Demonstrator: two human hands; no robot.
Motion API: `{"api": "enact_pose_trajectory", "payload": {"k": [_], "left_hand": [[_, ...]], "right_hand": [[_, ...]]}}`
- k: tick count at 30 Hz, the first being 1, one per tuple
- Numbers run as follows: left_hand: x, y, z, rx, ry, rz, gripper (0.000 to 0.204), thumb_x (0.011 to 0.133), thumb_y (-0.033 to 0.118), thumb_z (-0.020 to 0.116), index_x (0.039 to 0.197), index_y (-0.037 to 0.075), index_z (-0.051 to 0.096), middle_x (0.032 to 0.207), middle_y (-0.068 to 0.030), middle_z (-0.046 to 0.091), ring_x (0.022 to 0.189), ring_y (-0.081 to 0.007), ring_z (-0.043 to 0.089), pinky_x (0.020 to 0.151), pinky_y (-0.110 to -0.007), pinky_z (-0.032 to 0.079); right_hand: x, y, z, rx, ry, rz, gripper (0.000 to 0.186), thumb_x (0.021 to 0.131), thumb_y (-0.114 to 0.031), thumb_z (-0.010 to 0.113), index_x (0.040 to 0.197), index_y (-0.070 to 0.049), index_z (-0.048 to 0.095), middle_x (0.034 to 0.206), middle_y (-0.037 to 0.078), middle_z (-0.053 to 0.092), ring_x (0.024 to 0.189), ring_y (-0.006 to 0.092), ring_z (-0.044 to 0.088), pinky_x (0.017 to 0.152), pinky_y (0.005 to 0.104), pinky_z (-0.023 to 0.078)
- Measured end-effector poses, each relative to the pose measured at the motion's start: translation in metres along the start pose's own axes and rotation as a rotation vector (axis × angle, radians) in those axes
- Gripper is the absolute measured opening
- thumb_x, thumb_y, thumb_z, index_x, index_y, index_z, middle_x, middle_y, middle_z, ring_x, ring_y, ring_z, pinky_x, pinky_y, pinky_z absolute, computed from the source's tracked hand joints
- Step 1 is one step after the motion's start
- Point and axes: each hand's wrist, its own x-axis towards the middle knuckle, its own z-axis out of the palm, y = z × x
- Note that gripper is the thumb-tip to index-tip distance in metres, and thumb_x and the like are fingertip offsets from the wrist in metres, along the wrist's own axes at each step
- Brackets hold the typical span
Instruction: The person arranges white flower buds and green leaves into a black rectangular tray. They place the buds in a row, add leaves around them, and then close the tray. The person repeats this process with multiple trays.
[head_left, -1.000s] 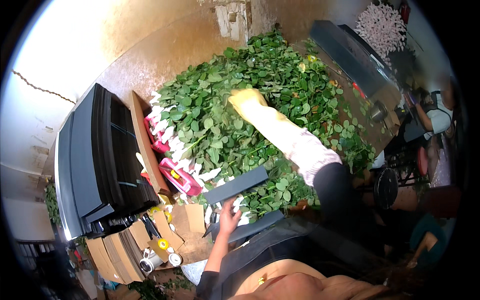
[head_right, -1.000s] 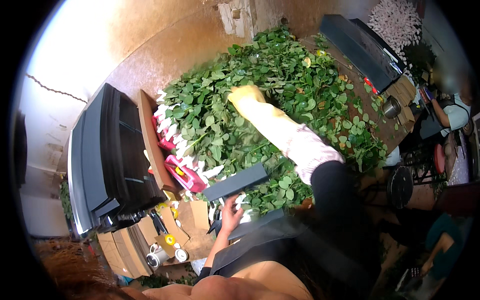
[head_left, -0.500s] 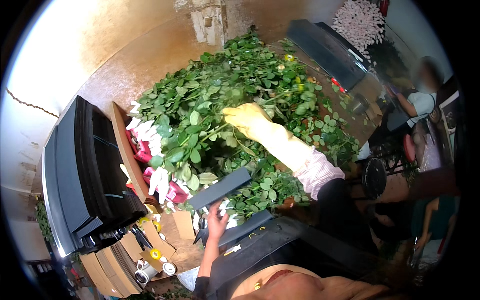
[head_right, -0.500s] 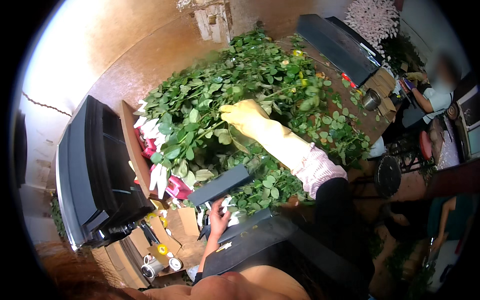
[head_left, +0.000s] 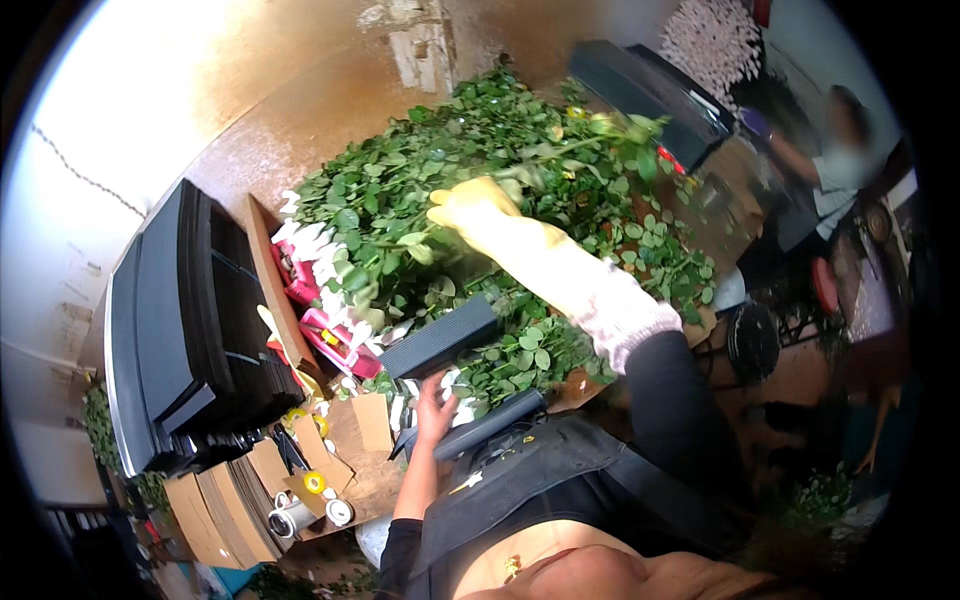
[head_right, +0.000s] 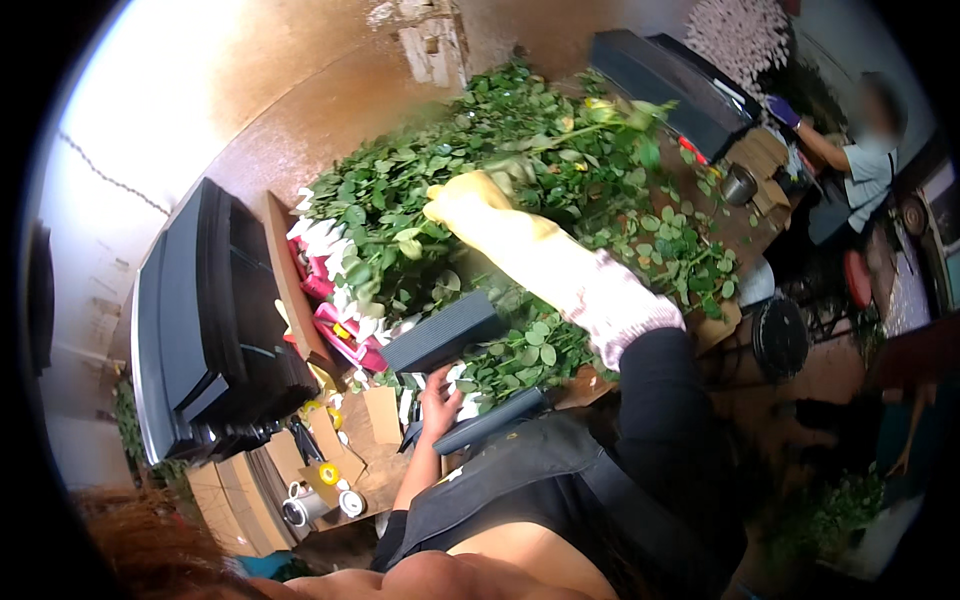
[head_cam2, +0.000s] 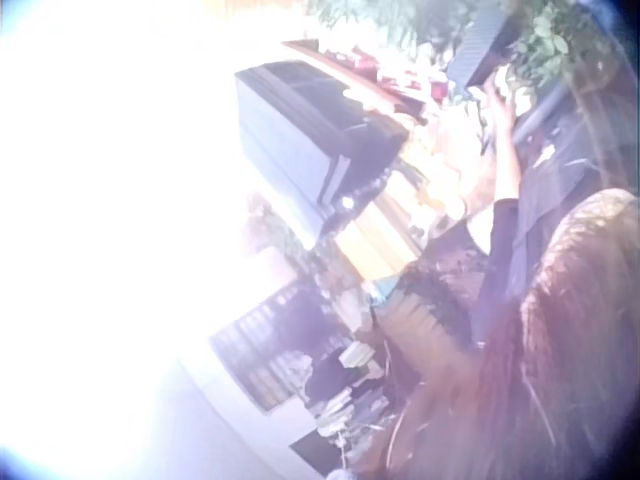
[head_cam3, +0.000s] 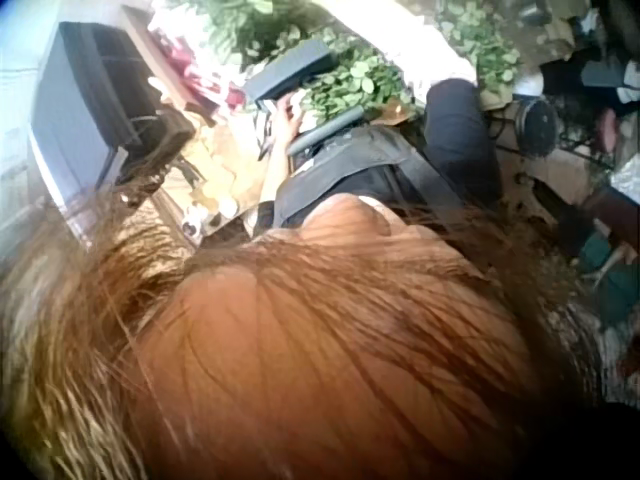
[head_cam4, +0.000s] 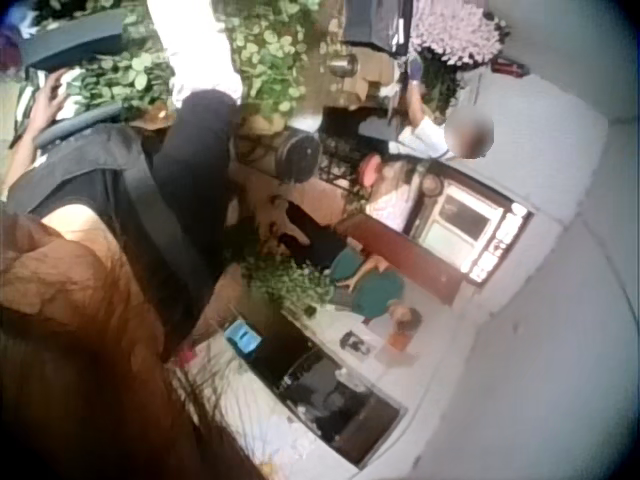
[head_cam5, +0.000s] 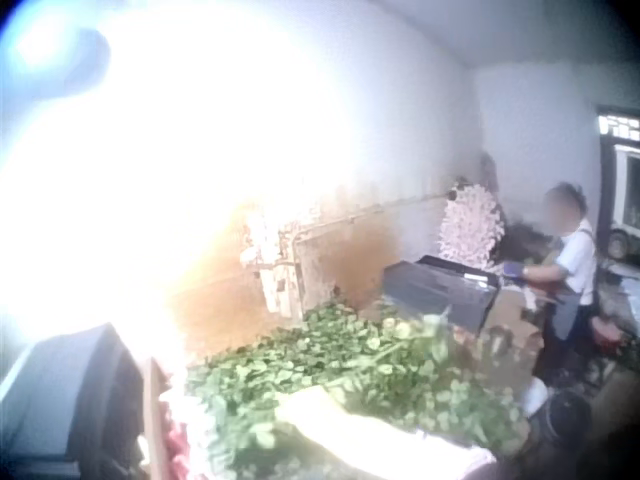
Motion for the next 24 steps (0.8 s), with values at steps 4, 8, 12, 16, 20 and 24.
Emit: {"api": "enact_pose_trajectory", "payload": {"k": [4, 8, 12, 16, 20, 24], "left_hand": [[-0.008, 0.000, 0.000, 0.066, 0.057, 0.079, 0.055, 0.083, 0.005, 0.071, 0.136, 0.006, 0.056, 0.127, -0.0131, 0.060, 0.104, -0.0259, 0.064, 0.088, -0.035, 0.056], [-0.005, -0.002, 0.008, 0.001, 0.053, 0.068, 0.055, 0.083, 0.005, 0.072, 0.135, 0.005, 0.056, 0.125, -0.0134, 0.061, 0.104, -0.0256, 0.064, 0.086, -0.034, 0.056], [-0.011, -0.001, -0.003, 0.091, 0.061, 0.049, 0.054, 0.082, 0.004, 0.071, 0.134, 0.005, 0.057, 0.123, -0.0130, 0.062, 0.102, -0.0241, 0.064, 0.084, -0.034, 0.057], [-0.008, 0.006, -0.002, 0.009, 0.033, 0.014, 0.058, 0.083, -0.002, 0.067, 0.139, 0.004, 0.054, 0.130, -0.0094, 0.058, 0.109, -0.0204, 0.060, 0.088, -0.032, 0.055], [-0.007, 0.010, 0.001, 0.063, 0.049, 0.050, 0.056, 0.082, 0.002, 0.071, 0.136, 0.005, 0.056, 0.126, -0.0116, 0.059, 0.104, -0.0229, 0.063, 0.083, -0.033, 0.058], [-0.008, 0.000, -0.001, 0.076, 0.084, 0.059, 0.056, 0.082, 0.004, 0.072, 0.136, 0.006, 0.057, 0.125, -0.0123, 0.061, 0.103, -0.0239, 0.064, 0.082, -0.033, 0.058]], "right_hand": [[-0.060, -0.014, -0.067, -0.015, 0.560, -0.352, 0.023, 0.075, -0.010, 0.061, 0.097, -0.012, 0.067, 0.076, 0.005, 0.060, 0.077, 0.0232, 0.068, 0.065, 0.0369, 0.052], [-0.114, 0.043, -0.019, 0.250, 0.214, -0.065, 0.041, 0.081, 0.004, 0.063, 0.112, -0.020, 0.076, 0.111, 0.008, 0.075, 0.098, 0.0273, 0.073, 0.086, 0.0358, 0.059], [-0.122, 0.023, -0.041, 0.430, 0.443, -0.152, 0.039, 0.077, 0.007, 0.065, 0.108, -0.015, 0.076, 0.106, 0.010, 0.075, 0.097, 0.0271, 0.073, 0.084, 0.0347, 0.059], [-0.103, 0.006, -0.040, 0.360, 0.477, -0.103, 0.034, 0.083, 0.001, 0.062, 0.110, -0.016, 0.071, 0.107, 0.006, 0.073, 0.094, 0.0250, 0.073, 0.074, 0.0368, 0.060], [-0.051, -0.015, -0.027, 0.112, -0.786, 0.538, 0.027, 0.099, -0.025, 0.053, 0.122, -0.018, 0.065, 0.117, 0.007, 0.071, 0.107, 0.0289, 0.071, 0.082, 0.0500, 0.060], [-0.112, -0.016, -0.065, 0.099, 0.167, -0.115, 0.026, 0.084, -0.003, 0.061, 0.106, -0.017, 0.063, 0.101, 0.000, 0.070, 0.090, 0.0270, 0.072, 0.069, 0.0427, 0.058]]}}
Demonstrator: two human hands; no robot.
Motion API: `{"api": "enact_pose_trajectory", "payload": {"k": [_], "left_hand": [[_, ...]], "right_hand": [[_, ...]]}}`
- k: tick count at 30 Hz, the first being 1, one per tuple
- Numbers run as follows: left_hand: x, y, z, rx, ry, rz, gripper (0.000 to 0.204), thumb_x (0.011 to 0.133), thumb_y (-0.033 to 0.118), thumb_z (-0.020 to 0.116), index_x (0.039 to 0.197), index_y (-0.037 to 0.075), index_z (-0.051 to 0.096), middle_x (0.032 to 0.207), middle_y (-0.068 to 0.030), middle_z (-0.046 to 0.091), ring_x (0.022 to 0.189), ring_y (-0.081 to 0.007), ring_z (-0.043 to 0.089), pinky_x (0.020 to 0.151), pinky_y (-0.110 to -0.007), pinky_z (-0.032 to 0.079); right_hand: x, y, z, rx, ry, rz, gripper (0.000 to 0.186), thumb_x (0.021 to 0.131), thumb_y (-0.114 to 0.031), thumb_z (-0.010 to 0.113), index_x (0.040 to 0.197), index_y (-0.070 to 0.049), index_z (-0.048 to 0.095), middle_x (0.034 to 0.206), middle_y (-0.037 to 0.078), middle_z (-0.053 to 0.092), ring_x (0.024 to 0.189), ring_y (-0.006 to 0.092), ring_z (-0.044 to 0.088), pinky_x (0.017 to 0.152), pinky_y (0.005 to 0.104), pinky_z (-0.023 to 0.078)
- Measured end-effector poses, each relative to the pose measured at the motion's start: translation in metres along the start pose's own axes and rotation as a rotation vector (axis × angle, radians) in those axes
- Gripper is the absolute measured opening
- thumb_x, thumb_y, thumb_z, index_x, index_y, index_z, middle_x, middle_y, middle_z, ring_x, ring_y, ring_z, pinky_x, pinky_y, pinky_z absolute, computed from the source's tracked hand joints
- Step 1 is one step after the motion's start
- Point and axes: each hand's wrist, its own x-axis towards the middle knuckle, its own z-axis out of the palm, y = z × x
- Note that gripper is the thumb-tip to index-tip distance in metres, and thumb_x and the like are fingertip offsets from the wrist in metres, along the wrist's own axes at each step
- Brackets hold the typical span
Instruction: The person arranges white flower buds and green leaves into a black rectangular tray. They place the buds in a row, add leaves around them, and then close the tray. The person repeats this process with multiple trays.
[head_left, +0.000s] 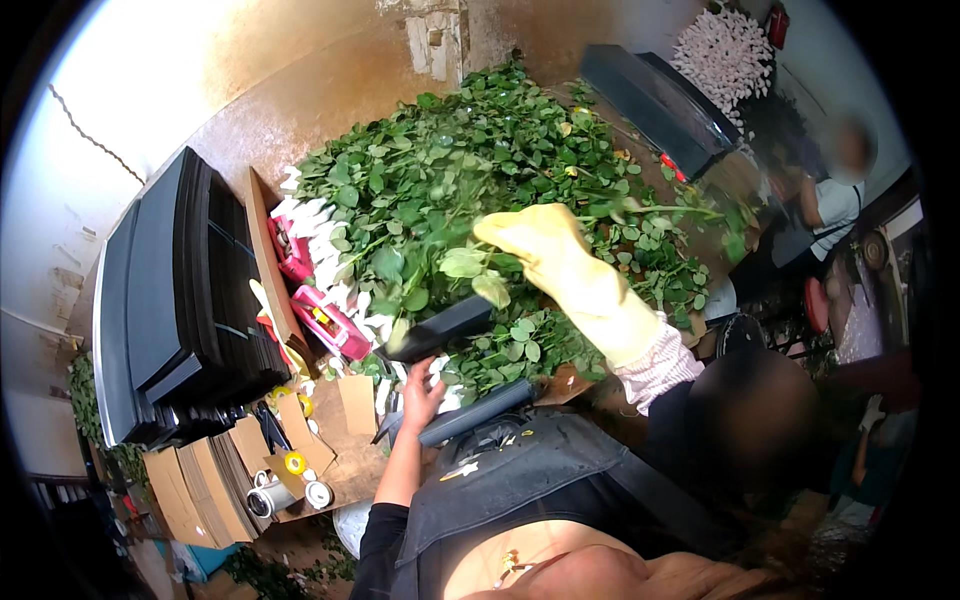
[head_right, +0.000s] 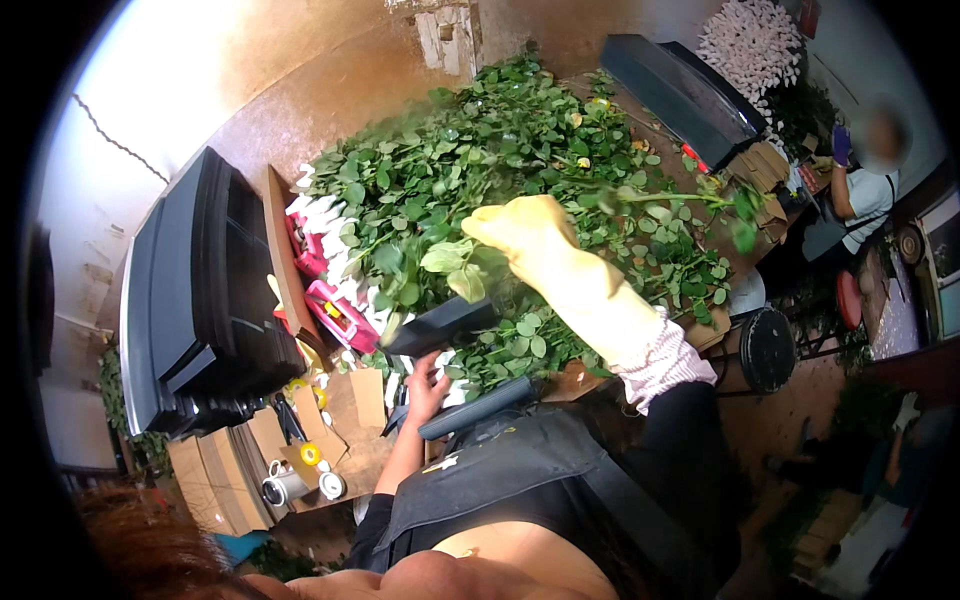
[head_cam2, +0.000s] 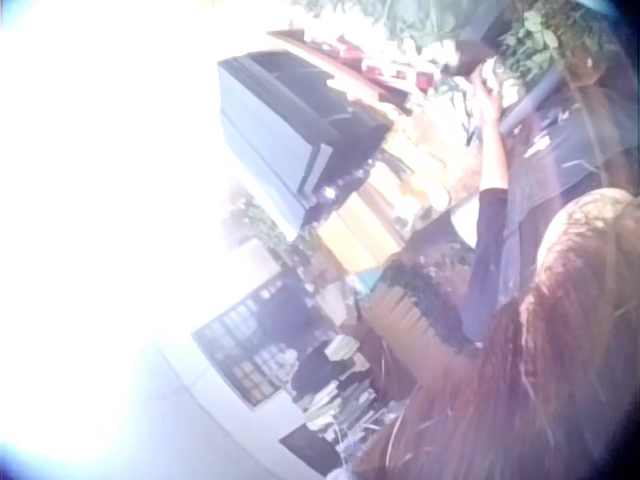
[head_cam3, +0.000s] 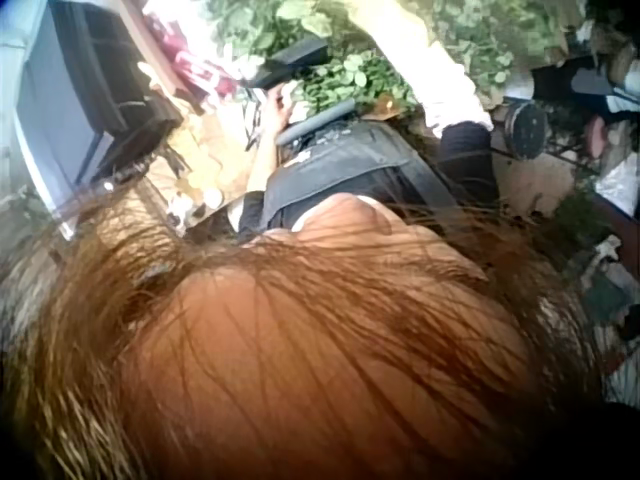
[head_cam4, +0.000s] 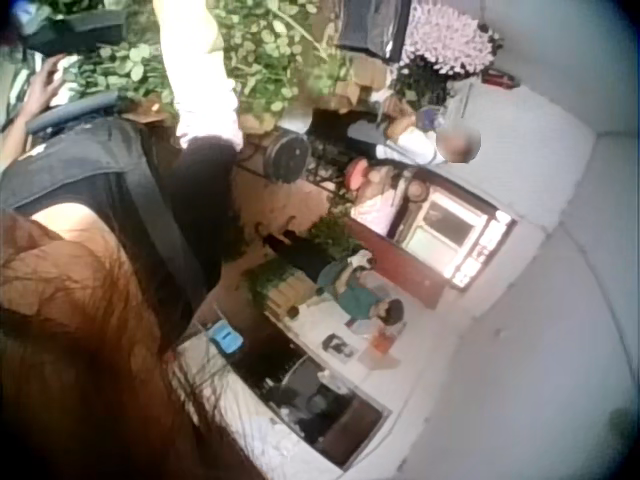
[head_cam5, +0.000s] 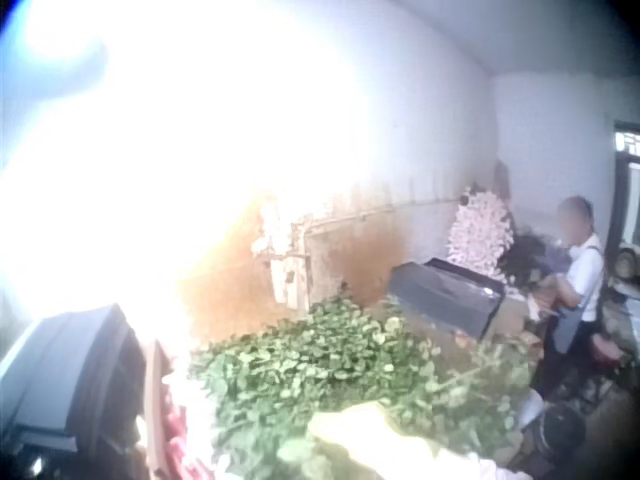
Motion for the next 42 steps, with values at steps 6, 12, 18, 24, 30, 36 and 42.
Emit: {"api": "enact_pose_trajectory", "payload": {"k": [6, 12, 18, 24, 30, 36, 42], "left_hand": [[0.006, -0.006, 0.010, 0.032, -0.028, 0.066, 0.056, 0.083, 0.006, 0.073, 0.136, 0.006, 0.057, 0.125, -0.0134, 0.061, 0.103, -0.0246, 0.065, 0.083, -0.035, 0.058], [-0.002, -0.007, -0.005, -0.028, -0.011, -0.042, 0.056, 0.083, 0.006, 0.074, 0.136, 0.005, 0.057, 0.125, -0.0133, 0.059, 0.104, -0.0236, 0.064, 0.084, -0.033, 0.058], [0.007, -0.004, 0.009, -0.092, -0.021, -0.005, 0.055, 0.083, 0.006, 0.073, 0.136, 0.007, 0.057, 0.125, -0.0138, 0.061, 0.105, -0.0249, 0.064, 0.088, -0.035, 0.057], [0.002, -0.003, 0.007, -0.043, 0.028, 0.029, 0.054, 0.082, 0.007, 0.072, 0.134, 0.006, 0.059, 0.122, -0.0154, 0.062, 0.102, -0.0265, 0.066, 0.085, -0.036, 0.058], [-0.002, -0.007, 0.006, -0.018, -0.059, -0.186, 0.046, 0.083, 0.018, 0.073, 0.126, 0.005, 0.062, 0.115, -0.0202, 0.065, 0.098, -0.0331, 0.068, 0.081, -0.040, 0.056], [0.005, -0.013, 0.006, 0.152, -0.118, -0.105, 0.046, 0.088, 0.020, 0.075, 0.126, 0.000, 0.061, 0.112, -0.0137, 0.066, 0.096, -0.0246, 0.070, 0.082, -0.036, 0.058], [-0.002, -0.002, 0.000, 0.164, 0.031, -0.064, 0.047, 0.086, 0.022, 0.077, 0.121, -0.005, 0.063, 0.107, -0.0205, 0.066, 0.089, -0.0275, 0.073, 0.077, -0.036, 0.059]], "right_hand": [[-0.011, 0.026, 0.001, 0.154, 0.260, -0.077, 0.044, 0.080, 0.001, 0.064, 0.119, -0.018, 0.071, 0.109, 0.003, 0.074, 0.092, 0.0258, 0.073, 0.078, 0.0356, 0.059], [0.068, 0.004, 0.001, 0.192, 0.065, 0.117, 0.047, 0.084, 0.002, 0.061, 0.128, -0.013, 0.066, 0.111, 0.005, 0.072, 0.092, 0.0200, 0.072, 0.078, 0.0337, 0.057], [0.124, 0.004, 0.077, -0.201, -0.869, 0.560, 0.042, 0.090, -0.034, 0.060, 0.124, -0.013, 0.071, 0.133, 0.011, 0.067, 0.114, 0.0286, 0.068, 0.096, 0.0536, 0.053], [0.072, -0.016, 0.013, 0.065, 0.162, -0.236, 0.027, 0.080, -0.004, 0.062, 0.102, -0.016, 0.072, 0.093, 0.009, 0.072, 0.086, 0.0318, 0.070, 0.073, 0.0416, 0.056], [-0.032, 0.001, -0.013, 0.488, 0.097, -0.267, 0.025, 0.082, -0.010, 0.074, 0.107, -0.006, 0.073, 0.105, 0.012, 0.075, 0.093, 0.0316, 0.074, 0.079, 0.0403, 0.059], [-0.155, 0.052, 0.127, 0.305, -0.135, 0.131, 0.024, 0.087, 0.000, 0.065, 0.103, -0.013, 0.077, 0.119, 0.013, 0.073, 0.104, 0.0277, 0.073, 0.089, 0.0334, 0.060], [-0.128, 0.021, 0.126, -0.359, -0.552, 0.169, 0.057, 0.084, -0.018, 0.075, 0.138, -0.020, 0.058, 0.153, 0.014, 0.049, 0.140, 0.0305, 0.047, 0.116, 0.0398, 0.039]]}}
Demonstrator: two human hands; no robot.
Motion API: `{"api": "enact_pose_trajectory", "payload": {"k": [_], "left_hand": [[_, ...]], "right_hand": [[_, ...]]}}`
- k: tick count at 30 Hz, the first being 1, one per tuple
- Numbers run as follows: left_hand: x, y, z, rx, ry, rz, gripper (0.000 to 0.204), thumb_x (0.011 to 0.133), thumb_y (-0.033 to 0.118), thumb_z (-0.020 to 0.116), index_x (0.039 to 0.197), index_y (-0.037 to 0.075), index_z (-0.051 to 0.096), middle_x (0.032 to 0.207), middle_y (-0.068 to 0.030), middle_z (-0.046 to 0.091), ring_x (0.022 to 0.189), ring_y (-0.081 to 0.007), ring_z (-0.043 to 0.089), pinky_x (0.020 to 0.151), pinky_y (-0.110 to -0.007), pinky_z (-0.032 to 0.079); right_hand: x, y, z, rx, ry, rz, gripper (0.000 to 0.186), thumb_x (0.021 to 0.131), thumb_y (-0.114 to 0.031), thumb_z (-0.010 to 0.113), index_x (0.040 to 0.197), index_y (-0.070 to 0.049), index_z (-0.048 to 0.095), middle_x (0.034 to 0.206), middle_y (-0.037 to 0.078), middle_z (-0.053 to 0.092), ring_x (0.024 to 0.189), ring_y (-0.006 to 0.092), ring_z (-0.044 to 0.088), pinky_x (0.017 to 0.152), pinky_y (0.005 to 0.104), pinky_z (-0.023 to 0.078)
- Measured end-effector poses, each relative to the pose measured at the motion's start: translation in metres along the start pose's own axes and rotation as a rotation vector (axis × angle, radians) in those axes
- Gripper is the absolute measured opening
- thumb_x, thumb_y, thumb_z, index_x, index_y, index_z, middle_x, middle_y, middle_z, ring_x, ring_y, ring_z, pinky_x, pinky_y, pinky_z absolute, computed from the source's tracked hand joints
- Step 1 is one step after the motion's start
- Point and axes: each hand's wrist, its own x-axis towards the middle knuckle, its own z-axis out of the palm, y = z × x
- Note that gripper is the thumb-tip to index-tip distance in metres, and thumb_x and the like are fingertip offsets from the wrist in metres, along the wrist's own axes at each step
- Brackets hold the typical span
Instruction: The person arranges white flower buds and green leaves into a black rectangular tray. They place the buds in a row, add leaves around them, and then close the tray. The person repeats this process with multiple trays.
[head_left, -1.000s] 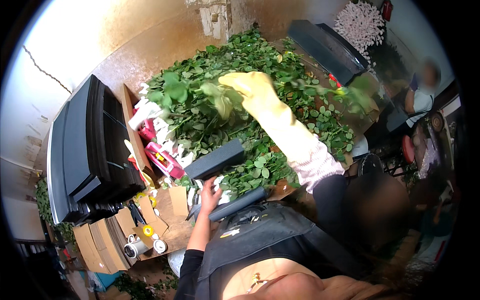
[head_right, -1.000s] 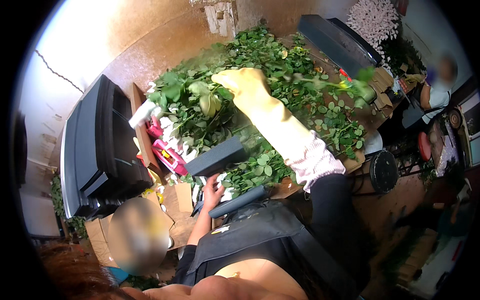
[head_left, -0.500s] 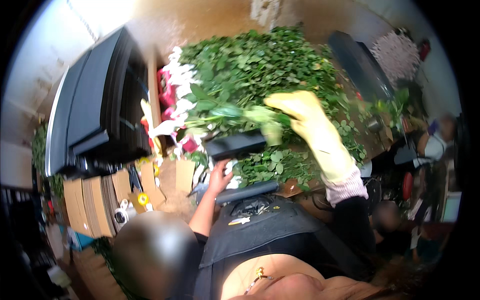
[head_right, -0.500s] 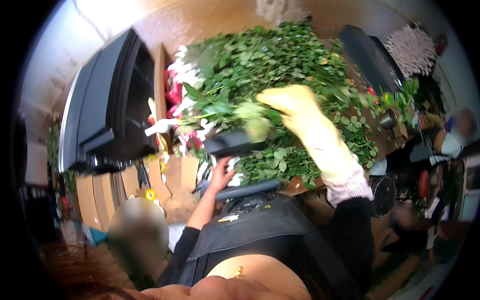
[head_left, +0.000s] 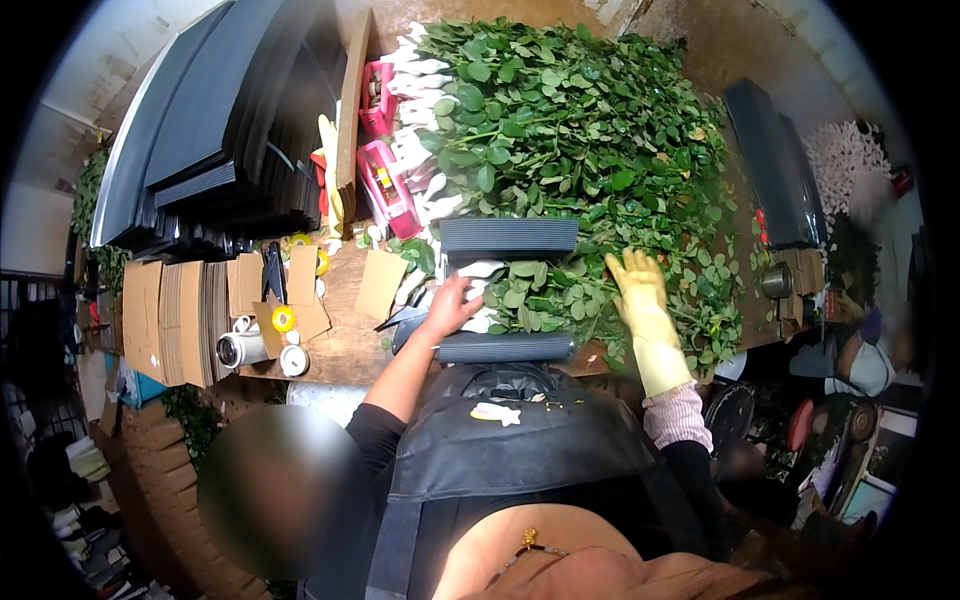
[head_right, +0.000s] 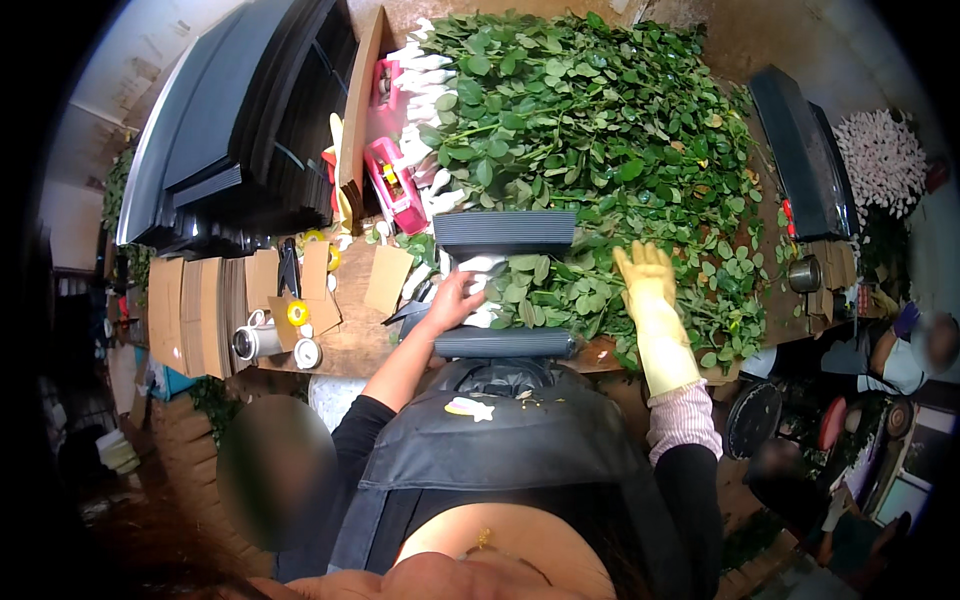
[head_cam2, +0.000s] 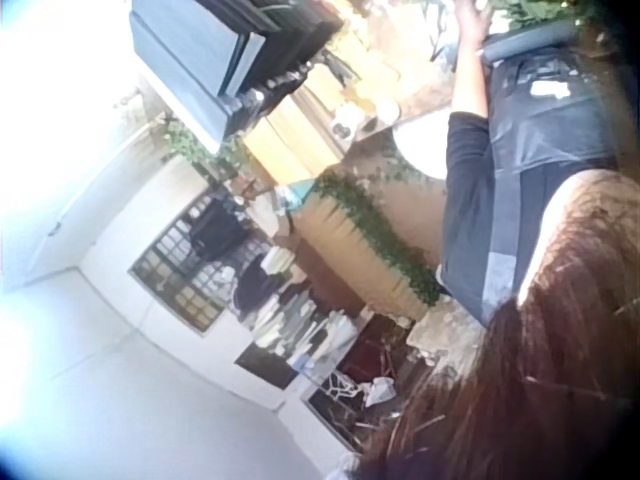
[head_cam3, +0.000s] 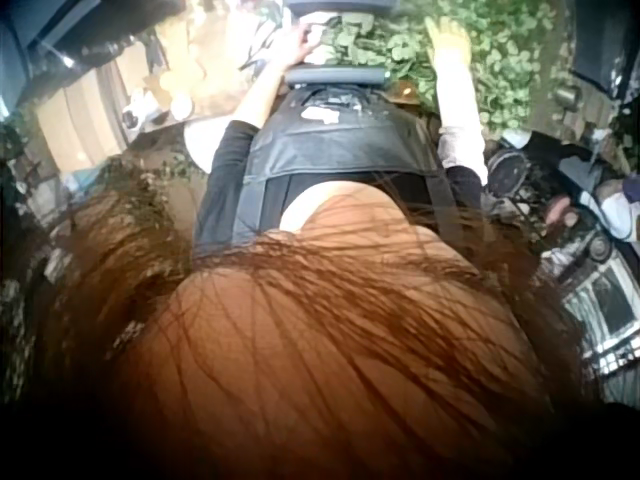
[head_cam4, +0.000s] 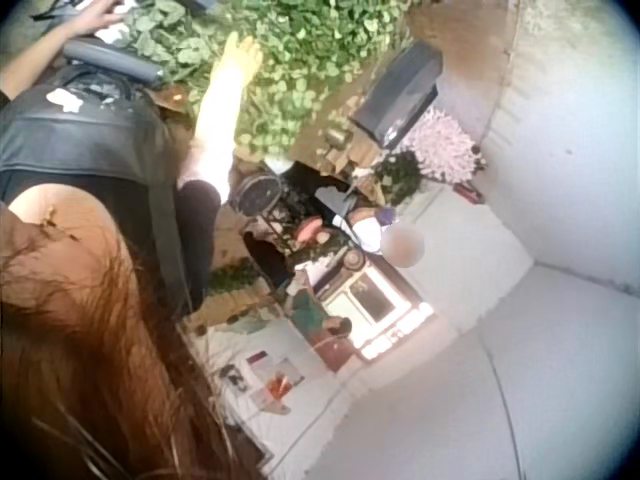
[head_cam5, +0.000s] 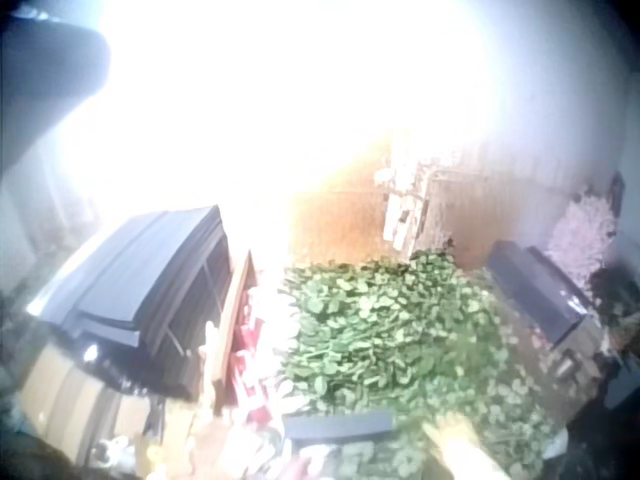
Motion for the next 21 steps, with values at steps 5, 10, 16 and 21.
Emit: {"api": "enact_pose_trajectory", "payload": {"k": [5, 10, 16, 21], "left_hand": [[0.002, 0.001, -0.004, 0.095, -0.086, -0.061, 0.046, 0.086, 0.023, 0.076, 0.120, -0.006, 0.063, 0.112, -0.0231, 0.066, 0.089, -0.0304, 0.073, 0.077, -0.037, 0.059], [0.006, -0.011, 0.017, -0.113, 0.039, 0.016, 0.041, 0.083, 0.028, 0.077, 0.105, -0.005, 0.067, 0.090, -0.0212, 0.066, 0.082, -0.0334, 0.067, 0.077, -0.042, 0.055], [0.003, -0.020, 0.012, -0.057, -0.009, -0.067, 0.043, 0.082, 0.026, 0.077, 0.109, -0.005, 0.067, 0.097, -0.0217, 0.066, 0.081, -0.0320, 0.066, 0.075, -0.042, 0.056], [0.004, -0.009, 0.011, -0.067, -0.008, -0.020, 0.042, 0.084, 0.019, 0.076, 0.115, -0.006, 0.064, 0.106, -0.0203, 0.066, 0.088, -0.0261, 0.069, 0.076, -0.038, 0.058]], "right_hand": [[-0.002, -0.037, -0.114, 0.706, -0.095, -0.103, 0.037, 0.095, -0.033, 0.063, 0.128, -0.017, 0.066, 0.118, 0.011, 0.071, 0.109, 0.0295, 0.068, 0.098, 0.0415, 0.052], [0.009, -0.085, -0.089, 0.504, -0.026, -0.008, 0.035, 0.098, -0.038, 0.058, 0.121, -0.015, 0.068, 0.111, 0.013, 0.072, 0.104, 0.0336, 0.068, 0.093, 0.0438, 0.052], [-0.034, -0.028, -0.042, 0.472, 0.054, 0.216, 0.032, 0.094, -0.022, 0.063, 0.125, -0.015, 0.066, 0.129, 0.010, 0.066, 0.119, 0.0278, 0.061, 0.106, 0.0410, 0.045], [-0.039, 0.010, 0.035, 0.134, -0.224, 0.179, 0.043, 0.094, -0.014, 0.060, 0.137, -0.013, 0.059, 0.147, 0.010, 0.055, 0.134, 0.0214, 0.052, 0.116, 0.0401, 0.036]]}}
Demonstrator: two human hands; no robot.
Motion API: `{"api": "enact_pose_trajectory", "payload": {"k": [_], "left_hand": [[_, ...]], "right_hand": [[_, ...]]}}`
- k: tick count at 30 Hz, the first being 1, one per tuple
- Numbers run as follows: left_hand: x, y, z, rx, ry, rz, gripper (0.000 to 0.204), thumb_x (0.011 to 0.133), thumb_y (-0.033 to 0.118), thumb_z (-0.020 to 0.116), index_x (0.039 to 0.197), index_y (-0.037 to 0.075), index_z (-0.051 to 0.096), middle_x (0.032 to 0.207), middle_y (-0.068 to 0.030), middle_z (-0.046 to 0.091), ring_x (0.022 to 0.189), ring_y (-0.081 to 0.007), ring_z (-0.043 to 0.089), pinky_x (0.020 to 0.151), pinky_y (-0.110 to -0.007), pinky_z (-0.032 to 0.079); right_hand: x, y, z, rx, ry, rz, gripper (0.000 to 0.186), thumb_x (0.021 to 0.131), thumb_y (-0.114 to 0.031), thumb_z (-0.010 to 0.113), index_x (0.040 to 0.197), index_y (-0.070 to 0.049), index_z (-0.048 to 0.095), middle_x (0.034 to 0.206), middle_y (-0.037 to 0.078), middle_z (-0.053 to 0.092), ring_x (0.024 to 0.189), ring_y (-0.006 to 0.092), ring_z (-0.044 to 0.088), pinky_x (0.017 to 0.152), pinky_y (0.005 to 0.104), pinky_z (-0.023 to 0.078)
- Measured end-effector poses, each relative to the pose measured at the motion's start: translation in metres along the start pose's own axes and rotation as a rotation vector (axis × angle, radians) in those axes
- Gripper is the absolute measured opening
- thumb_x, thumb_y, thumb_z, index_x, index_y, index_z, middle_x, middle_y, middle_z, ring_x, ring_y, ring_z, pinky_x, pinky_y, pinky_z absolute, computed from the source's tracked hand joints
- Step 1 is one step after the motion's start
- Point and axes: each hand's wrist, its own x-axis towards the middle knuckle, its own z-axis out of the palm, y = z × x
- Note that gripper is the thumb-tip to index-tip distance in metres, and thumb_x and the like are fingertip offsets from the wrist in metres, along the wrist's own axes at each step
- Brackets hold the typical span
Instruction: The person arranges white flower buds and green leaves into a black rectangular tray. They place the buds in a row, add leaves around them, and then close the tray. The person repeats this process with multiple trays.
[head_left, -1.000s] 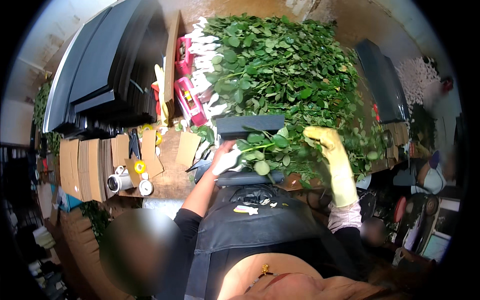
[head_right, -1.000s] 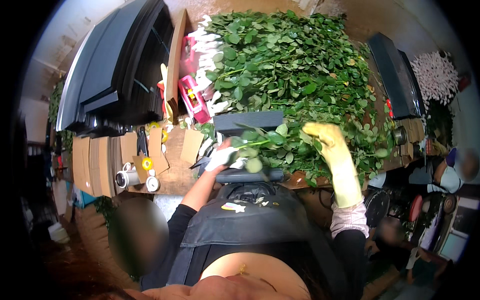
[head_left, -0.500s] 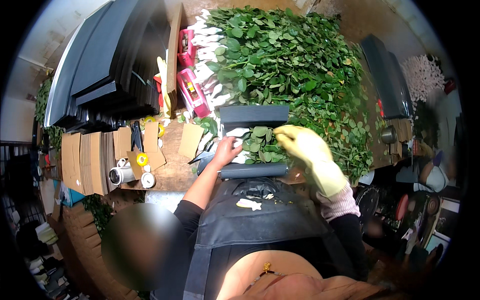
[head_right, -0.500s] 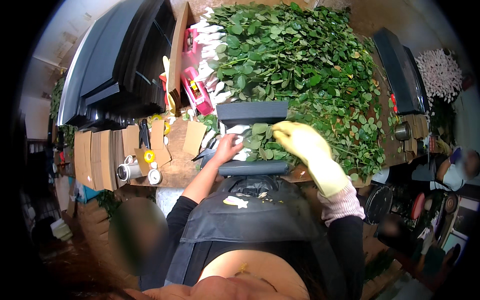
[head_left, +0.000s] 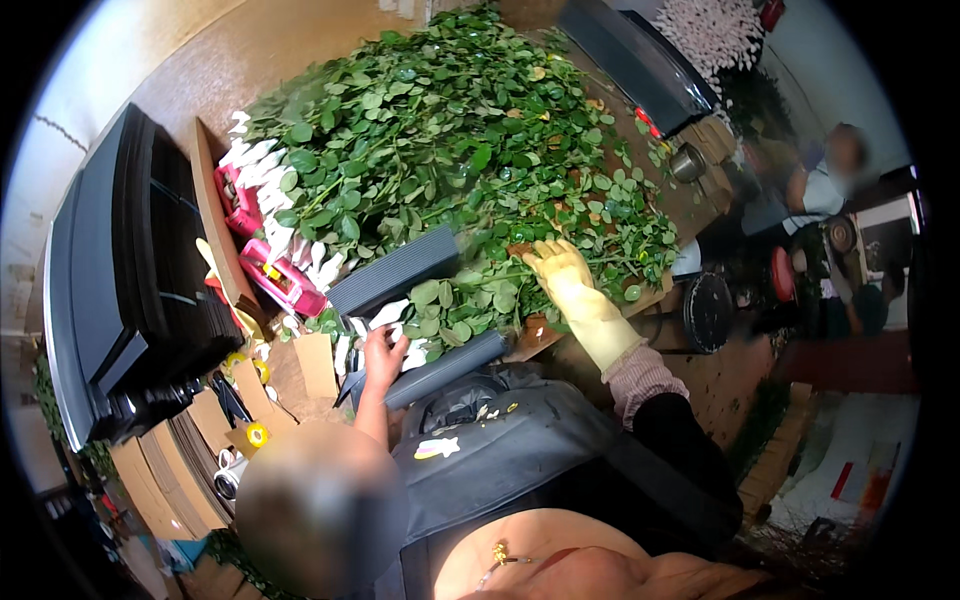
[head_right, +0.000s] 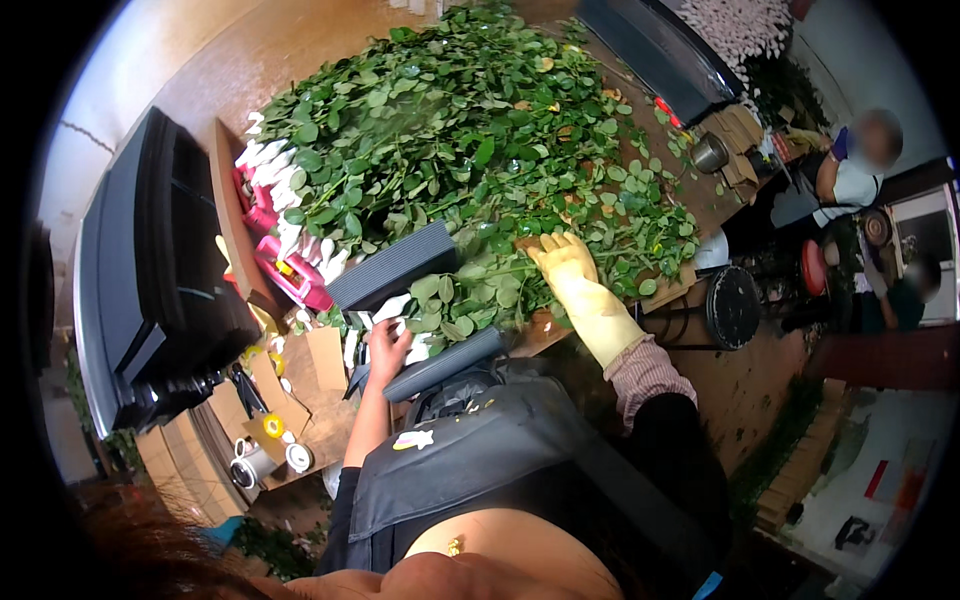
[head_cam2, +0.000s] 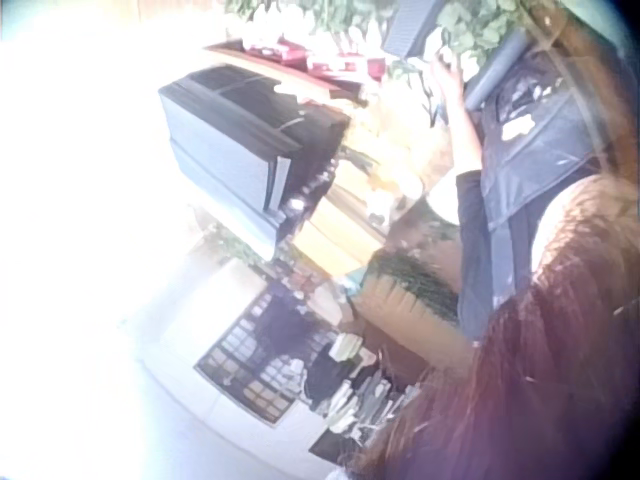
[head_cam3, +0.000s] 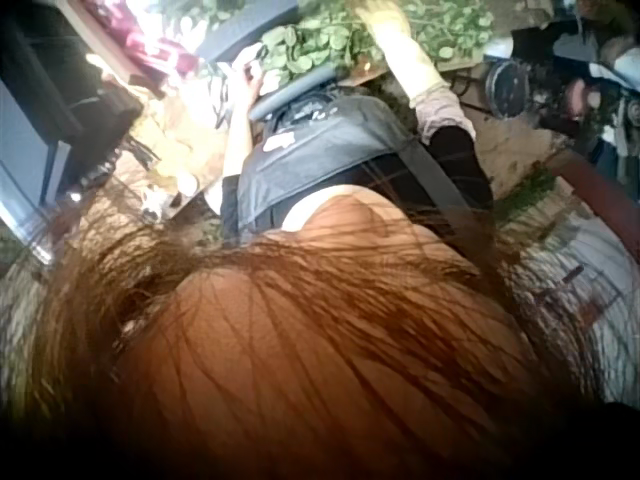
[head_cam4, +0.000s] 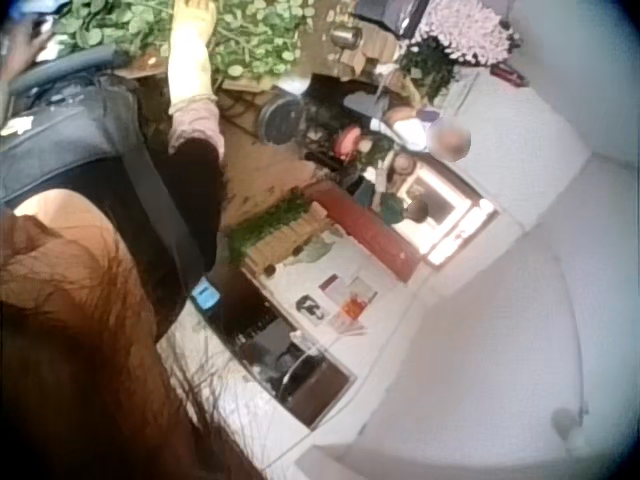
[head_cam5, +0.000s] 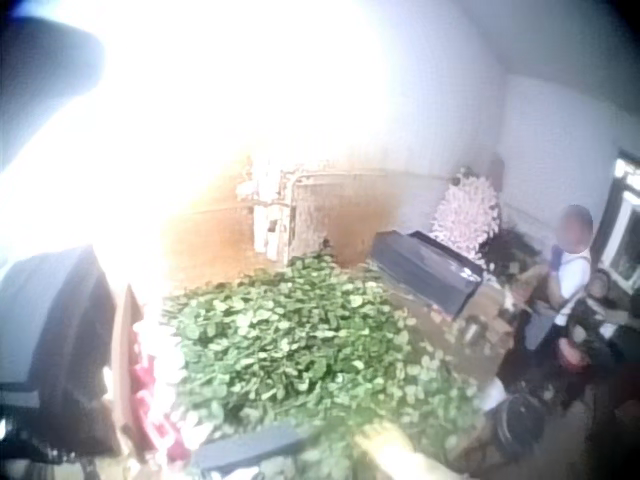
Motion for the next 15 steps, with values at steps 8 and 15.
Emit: {"api": "enact_pose_trajectory", "payload": {"k": [8, 15], "left_hand": [[0.000, 0.003, -0.014, -0.102, -0.141, -0.196, 0.045, 0.083, 0.006, 0.072, 0.126, -0.001, 0.059, 0.110, -0.0147, 0.066, 0.087, -0.0186, 0.070, 0.070, -0.032, 0.057], [0.002, -0.008, -0.006, -0.168, -0.063, -0.037, 0.053, 0.083, 0.008, 0.072, 0.133, 0.005, 0.056, 0.124, -0.0149, 0.061, 0.104, -0.0279, 0.067, 0.085, -0.035, 0.058]], "right_hand": [[-0.014, 0.025, -0.067, 0.197, 0.381, -0.089, 0.020, 0.084, -0.006, 0.058, 0.096, -0.011, 0.074, 0.097, 0.009, 0.076, 0.096, 0.0278, 0.071, 0.091, 0.0399, 0.053], [-0.020, 0.055, -0.100, 0.321, 0.290, -0.174, 0.041, 0.079, 0.006, 0.054, 0.112, -0.011, 0.073, 0.111, 0.014, 0.072, 0.109, 0.0352, 0.065, 0.100, 0.0424, 0.051]]}}
